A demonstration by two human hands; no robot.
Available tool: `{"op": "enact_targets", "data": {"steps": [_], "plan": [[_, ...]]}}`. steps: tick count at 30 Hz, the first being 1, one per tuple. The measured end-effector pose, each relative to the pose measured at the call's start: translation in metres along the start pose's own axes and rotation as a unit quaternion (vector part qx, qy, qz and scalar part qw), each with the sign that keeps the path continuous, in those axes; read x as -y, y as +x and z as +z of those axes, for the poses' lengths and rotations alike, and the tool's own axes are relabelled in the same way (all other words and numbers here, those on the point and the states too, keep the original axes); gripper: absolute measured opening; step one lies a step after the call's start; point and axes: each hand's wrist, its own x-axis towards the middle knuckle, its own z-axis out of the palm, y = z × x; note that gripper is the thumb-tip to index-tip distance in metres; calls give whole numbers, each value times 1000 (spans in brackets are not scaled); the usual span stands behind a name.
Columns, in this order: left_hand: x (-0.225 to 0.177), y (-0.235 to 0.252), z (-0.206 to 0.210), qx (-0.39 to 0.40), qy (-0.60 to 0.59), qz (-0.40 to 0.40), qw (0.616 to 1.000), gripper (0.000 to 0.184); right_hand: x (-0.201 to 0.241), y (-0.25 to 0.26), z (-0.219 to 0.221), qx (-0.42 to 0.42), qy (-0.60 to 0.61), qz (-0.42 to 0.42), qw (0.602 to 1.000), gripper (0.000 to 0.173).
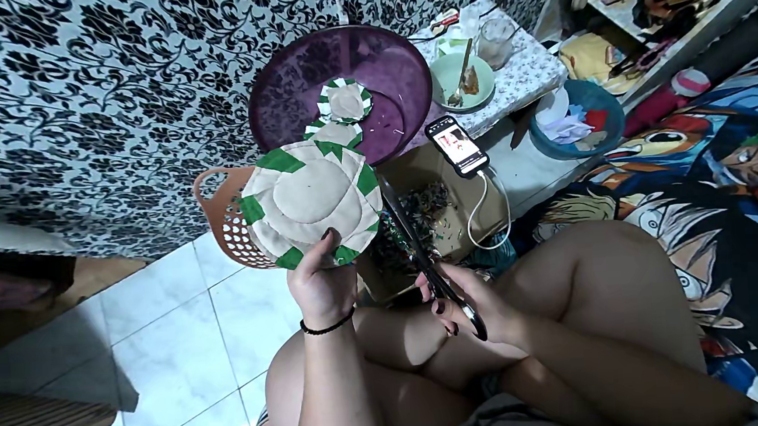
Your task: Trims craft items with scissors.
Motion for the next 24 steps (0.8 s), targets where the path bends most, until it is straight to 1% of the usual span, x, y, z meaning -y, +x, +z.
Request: {"op": "enact_targets", "data": {"steps": [4,8,14,19,24], "plan": [[-3,-2,0,11,16,-8,1000,26,1,1,-1,-16,6,-1,1000,52],[-5,-5,1,36,45,-20,998,26,5,1,-3,-43,13,11,999,43],[-6,-7,3,79,59,-19,995,28,10,2,-5,-67,14,35,997,37],[-6,-7,2,71,70,-19,995,29,9,2,-4,-78,-12,27,997,37],[-6,-10,6,63,70,-32,995,28,9,1,-1,-95,-3,22,995,33]]}}
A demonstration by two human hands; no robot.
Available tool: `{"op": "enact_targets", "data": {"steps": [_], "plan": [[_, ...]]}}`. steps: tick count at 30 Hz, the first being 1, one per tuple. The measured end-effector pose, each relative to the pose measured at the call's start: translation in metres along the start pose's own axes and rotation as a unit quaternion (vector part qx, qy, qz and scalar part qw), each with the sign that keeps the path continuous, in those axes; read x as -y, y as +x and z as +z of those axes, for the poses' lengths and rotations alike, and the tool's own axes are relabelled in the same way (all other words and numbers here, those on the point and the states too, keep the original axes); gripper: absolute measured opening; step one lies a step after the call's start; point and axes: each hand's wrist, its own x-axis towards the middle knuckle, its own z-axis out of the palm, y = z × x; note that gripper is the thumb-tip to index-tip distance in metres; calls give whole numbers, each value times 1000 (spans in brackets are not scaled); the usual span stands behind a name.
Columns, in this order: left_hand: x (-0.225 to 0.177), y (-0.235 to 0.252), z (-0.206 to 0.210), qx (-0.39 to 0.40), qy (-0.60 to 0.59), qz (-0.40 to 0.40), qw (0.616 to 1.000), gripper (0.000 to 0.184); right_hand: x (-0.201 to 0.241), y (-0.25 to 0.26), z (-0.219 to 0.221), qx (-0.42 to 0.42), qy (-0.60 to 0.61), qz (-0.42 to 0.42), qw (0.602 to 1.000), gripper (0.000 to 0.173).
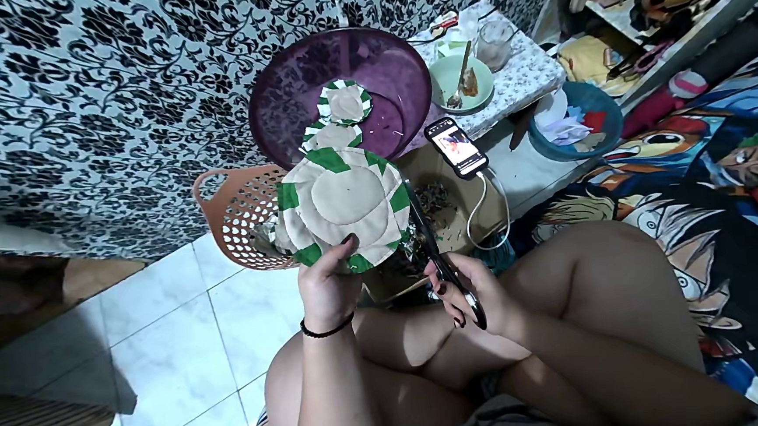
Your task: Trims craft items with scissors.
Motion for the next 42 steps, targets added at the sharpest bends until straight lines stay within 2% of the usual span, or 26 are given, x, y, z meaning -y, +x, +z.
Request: {"op": "enact_targets", "data": {"steps": [8,15,19,25,28,30,33,36,38,40,42], "plan": [[13,-2,11,15,-22,-3,1000,27,3,0,3,-47,41,-2,998,22],[13,-1,10,3,-33,-15,999,27,2,-1,5,-42,41,-3,998,23],[13,0,9,-6,-44,-19,999,27,-3,0,5,-14,53,-28,998,34],[11,2,7,-22,-46,-33,998,26,-3,1,3,-13,74,-15,997,31],[7,5,0,-20,-37,-18,999,26,0,2,3,-12,64,13,998,31],[-5,11,-14,-26,-8,11,1000,25,3,4,0,-2,53,67,996,31],[-30,20,-41,-92,44,67,993,24,4,6,-2,2,36,167,985,27],[-49,26,-65,-220,126,91,963,27,2,8,-1,5,-22,223,974,28],[-53,27,-81,-286,268,59,918,47,3,8,0,11,-58,233,971,31],[-57,25,-97,-302,402,-1,864,61,5,8,2,17,-85,236,968,34],[-54,29,-116,-308,446,-46,839,57,3,10,3,25,-106,240,965,34]]}}
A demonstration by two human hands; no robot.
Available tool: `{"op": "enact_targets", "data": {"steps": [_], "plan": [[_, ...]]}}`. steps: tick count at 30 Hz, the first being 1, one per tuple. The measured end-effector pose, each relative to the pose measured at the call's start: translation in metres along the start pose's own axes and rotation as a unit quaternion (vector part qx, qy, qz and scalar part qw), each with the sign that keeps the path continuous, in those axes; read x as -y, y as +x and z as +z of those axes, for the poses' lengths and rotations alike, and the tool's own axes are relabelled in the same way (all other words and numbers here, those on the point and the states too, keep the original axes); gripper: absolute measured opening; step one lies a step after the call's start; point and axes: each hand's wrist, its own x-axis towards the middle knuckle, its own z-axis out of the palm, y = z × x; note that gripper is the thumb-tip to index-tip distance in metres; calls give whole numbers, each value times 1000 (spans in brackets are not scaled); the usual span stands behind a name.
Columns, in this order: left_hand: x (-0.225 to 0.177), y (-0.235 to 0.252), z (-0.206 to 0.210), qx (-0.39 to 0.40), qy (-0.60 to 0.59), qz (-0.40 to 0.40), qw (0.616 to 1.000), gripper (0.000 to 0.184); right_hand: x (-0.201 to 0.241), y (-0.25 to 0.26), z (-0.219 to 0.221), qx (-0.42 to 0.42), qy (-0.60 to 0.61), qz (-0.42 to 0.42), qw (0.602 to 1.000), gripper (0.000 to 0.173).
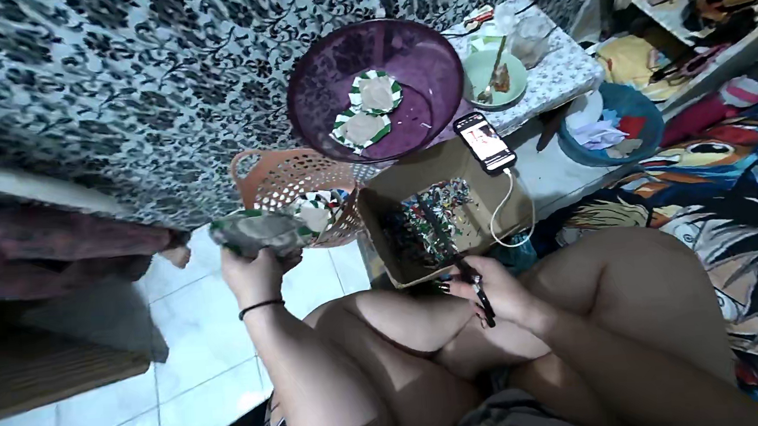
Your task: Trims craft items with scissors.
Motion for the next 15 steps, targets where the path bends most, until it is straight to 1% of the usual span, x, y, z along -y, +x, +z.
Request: {"op": "enact_targets", "data": {"steps": [2,3,4,6,7,9,11,13,15], "plan": [[10,11,3,11,-3,-23,1000,49,-3,3,0,0,-21,12,1000,37],[15,17,7,8,-29,-29,999,46,-5,4,0,-1,-28,22,999,38],[20,23,13,1,-75,-31,997,47,-5,4,0,-2,-35,31,999,39],[26,34,23,-1,-172,-45,984,60,-6,4,2,-3,-38,43,998,39],[28,36,27,3,-183,-57,981,67,-5,4,4,-3,-34,45,998,40],[30,39,33,13,-137,-87,987,73,-4,4,7,-1,-34,46,998,43],[32,41,37,49,-88,-98,990,73,-5,4,9,-4,-37,41,998,44],[29,38,41,84,-53,-88,991,68,-9,5,12,-8,-29,37,999,45],[22,32,43,112,-48,-77,990,59,-11,3,17,-13,7,44,999,47]]}}
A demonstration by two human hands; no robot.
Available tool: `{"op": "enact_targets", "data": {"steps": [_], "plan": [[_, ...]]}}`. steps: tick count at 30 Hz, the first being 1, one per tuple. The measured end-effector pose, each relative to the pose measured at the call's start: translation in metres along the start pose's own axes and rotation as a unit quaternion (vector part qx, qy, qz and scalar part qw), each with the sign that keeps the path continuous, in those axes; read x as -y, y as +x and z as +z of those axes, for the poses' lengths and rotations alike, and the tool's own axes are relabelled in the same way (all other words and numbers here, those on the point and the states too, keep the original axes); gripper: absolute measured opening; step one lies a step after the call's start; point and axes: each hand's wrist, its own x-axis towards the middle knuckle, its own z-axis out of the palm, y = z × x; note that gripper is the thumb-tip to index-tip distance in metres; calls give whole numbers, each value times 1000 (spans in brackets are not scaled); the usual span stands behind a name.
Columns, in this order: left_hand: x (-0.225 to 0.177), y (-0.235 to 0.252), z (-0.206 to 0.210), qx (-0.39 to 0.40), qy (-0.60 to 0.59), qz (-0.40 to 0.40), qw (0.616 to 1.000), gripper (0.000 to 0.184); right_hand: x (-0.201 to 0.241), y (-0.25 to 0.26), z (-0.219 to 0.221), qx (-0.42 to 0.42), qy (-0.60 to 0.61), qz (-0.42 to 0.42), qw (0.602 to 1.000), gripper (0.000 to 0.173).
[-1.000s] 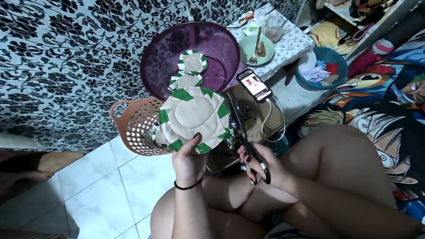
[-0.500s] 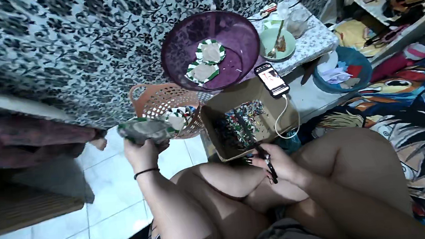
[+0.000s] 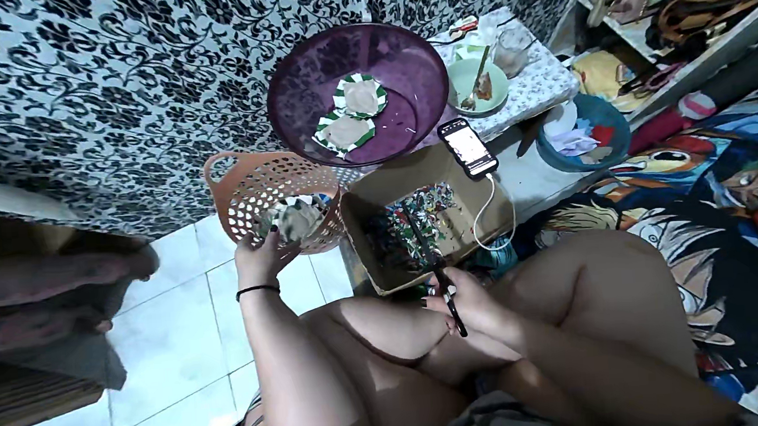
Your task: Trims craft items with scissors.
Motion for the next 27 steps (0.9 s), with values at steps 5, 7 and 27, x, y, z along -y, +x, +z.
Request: {"op": "enact_targets", "data": {"steps": [5,7,27], "plan": [[-5,-4,10,63,25,19,998,51,-4,0,7,4,48,2,999,59],[-3,-1,14,75,54,27,995,51,-5,0,5,6,58,0,998,56],[1,1,25,234,251,66,937,54,-6,-1,10,32,101,19,994,42]]}}
